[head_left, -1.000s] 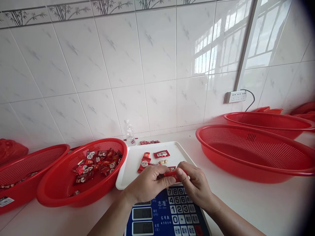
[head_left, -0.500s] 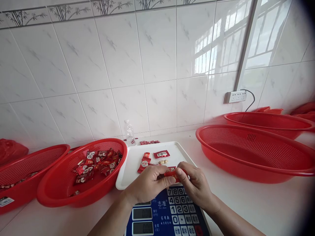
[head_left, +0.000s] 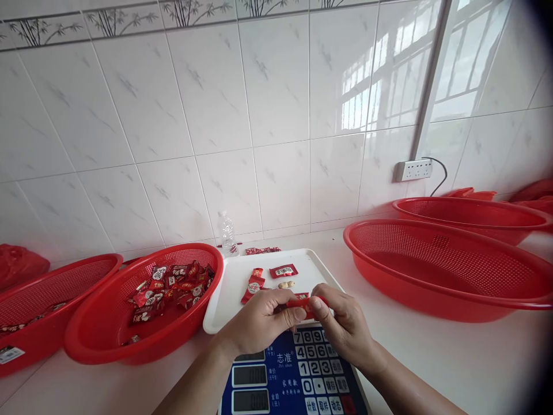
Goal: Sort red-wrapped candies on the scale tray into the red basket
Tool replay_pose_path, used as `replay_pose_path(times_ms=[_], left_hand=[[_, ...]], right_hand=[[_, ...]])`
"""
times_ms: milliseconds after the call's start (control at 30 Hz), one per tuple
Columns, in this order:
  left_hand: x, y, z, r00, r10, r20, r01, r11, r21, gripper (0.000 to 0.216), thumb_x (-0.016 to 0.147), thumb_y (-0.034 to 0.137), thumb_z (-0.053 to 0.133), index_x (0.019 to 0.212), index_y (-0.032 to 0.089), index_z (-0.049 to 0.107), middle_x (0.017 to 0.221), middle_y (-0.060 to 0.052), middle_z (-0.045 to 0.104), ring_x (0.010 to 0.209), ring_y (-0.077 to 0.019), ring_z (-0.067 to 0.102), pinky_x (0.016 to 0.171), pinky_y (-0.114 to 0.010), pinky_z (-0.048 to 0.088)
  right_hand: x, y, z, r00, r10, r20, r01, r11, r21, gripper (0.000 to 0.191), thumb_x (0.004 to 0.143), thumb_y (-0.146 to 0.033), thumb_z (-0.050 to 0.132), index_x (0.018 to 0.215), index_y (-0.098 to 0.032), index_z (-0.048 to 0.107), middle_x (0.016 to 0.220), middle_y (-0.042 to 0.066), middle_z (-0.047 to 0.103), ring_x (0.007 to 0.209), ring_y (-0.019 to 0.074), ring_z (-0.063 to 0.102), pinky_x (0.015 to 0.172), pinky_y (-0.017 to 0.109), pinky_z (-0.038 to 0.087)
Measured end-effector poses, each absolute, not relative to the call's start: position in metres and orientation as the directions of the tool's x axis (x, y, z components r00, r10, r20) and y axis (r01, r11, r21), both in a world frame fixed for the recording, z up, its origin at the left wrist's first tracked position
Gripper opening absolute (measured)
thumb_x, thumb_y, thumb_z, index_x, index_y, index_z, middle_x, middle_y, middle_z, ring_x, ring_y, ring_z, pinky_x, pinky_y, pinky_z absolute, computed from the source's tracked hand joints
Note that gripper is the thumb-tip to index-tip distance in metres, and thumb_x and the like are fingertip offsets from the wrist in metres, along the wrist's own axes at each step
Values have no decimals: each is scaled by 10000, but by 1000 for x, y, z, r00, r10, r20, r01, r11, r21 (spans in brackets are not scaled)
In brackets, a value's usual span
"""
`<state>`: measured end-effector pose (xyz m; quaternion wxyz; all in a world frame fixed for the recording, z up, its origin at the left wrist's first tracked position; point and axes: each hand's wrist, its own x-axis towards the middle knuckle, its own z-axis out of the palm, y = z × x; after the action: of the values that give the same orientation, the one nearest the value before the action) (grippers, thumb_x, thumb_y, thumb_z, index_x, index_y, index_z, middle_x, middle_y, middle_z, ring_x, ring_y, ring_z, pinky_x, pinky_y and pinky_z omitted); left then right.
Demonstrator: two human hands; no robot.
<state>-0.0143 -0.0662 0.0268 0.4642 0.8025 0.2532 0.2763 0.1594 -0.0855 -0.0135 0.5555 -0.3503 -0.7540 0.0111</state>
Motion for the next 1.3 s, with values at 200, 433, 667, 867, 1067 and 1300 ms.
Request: replay_pose_path(times_ms=[200,433,667,867,1067,1300], left_hand=[[-15,-63,24,716,667,205,143,-427,893,297,892,430,516,830,150,594,722,8,479,666,-115,468,651,-273,407],[-15,-64,23,711,675,196,149,-417,897,305,892,435,511,801,152,580,713,9,477,662,-115,459,639,-270,399],[-14,-67,27,706,679,202,200,-465,862,302,896,402,507,721,158,543,674,19,470,637,-109,433,600,-256,366],[-14,-67,28,707,675,211,200,-477,856,311,896,393,506,685,164,512,656,26,472,625,-105,425,589,-249,359],[-14,-67,26,705,677,209,200,-474,858,304,898,399,504,705,166,528,662,21,487,634,-110,442,611,-260,374],[-14,-65,24,709,679,191,200,-454,868,299,897,413,501,736,165,545,687,13,490,659,-120,467,635,-274,395]], right_hand=[[159,-84,-16,-131,543,829,540,741,-400,413,971,-309,361,584,-199,452,520,-10,478,478,109,439,467,229,353],[160,-84,-15,-146,550,822,516,752,-411,405,971,-298,361,591,-197,456,529,-6,481,488,108,445,476,229,362],[161,-82,-15,-129,559,819,529,738,-420,397,966,-295,371,592,-196,457,529,-9,474,490,108,437,475,230,358],[159,-82,-14,-118,541,833,540,739,-403,408,967,-297,371,573,-203,414,516,-19,449,481,102,421,467,224,351],[159,-83,-14,-128,552,824,531,740,-413,412,972,-316,358,586,-198,446,527,-9,479,491,107,439,476,227,361],[160,-83,-15,-127,546,828,540,739,-404,405,968,-294,367,582,-198,441,522,-12,472,484,105,437,470,224,356]])
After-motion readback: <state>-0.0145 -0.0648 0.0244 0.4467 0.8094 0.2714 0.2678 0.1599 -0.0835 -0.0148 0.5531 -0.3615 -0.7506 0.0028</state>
